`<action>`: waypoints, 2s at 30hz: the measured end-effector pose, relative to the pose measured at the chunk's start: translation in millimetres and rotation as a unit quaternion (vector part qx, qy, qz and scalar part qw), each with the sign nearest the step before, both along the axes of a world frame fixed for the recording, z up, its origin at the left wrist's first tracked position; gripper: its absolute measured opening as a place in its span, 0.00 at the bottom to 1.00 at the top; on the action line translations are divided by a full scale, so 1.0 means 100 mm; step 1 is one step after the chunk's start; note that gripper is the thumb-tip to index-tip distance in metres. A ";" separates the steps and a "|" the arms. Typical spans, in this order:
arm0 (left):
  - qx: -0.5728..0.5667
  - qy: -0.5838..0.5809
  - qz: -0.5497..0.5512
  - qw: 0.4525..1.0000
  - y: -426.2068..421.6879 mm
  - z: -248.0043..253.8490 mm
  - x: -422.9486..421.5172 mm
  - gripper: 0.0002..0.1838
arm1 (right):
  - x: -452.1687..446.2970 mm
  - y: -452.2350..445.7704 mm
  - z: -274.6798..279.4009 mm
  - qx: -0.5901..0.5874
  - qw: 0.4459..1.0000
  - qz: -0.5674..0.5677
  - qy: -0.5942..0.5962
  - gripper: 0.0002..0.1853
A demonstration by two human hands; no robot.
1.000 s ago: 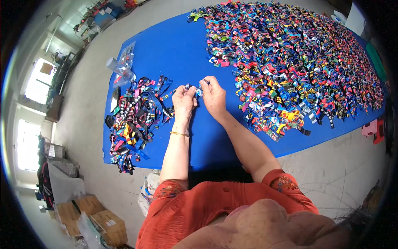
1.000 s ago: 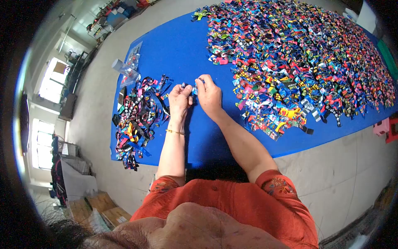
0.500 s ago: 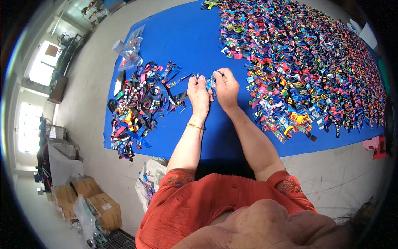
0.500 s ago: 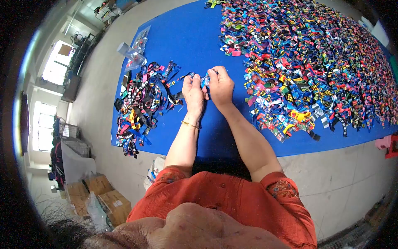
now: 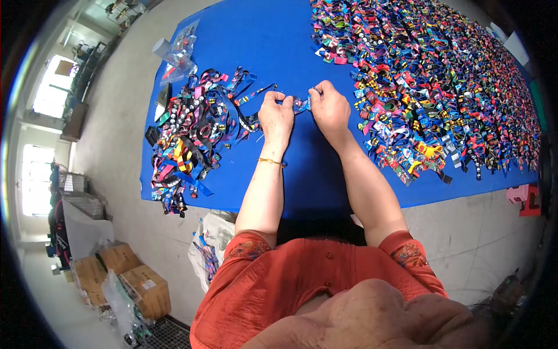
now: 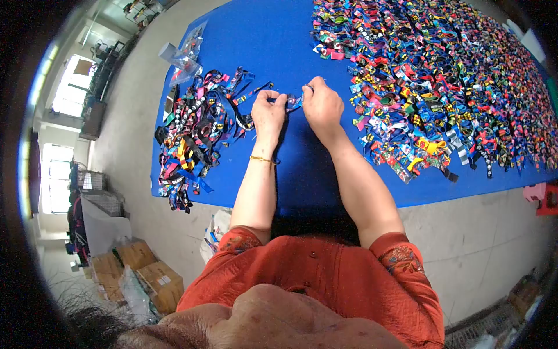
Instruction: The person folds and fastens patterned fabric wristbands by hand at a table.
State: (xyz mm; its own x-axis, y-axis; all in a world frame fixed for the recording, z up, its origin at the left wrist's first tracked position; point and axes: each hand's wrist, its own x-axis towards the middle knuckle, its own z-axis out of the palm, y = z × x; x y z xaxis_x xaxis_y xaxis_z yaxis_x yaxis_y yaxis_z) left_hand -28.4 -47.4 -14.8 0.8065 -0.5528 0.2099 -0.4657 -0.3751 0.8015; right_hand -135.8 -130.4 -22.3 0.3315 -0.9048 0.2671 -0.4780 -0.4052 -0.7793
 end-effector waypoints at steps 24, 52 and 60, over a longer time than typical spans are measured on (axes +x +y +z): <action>-0.038 -0.289 -0.196 0.936 -0.03 -0.17 -0.12 0.10 | -0.17 -0.06 0.35 -0.101 0.992 -0.029 0.075 0.09; -0.034 -0.270 -0.247 0.930 -0.03 -0.18 -0.13 0.14 | -0.03 -0.20 -0.05 -0.048 0.992 0.066 0.100 0.10; -0.016 -0.308 -0.247 0.919 -0.05 -0.21 -0.14 0.10 | -0.01 -0.18 -0.08 -0.078 0.990 0.050 0.106 0.10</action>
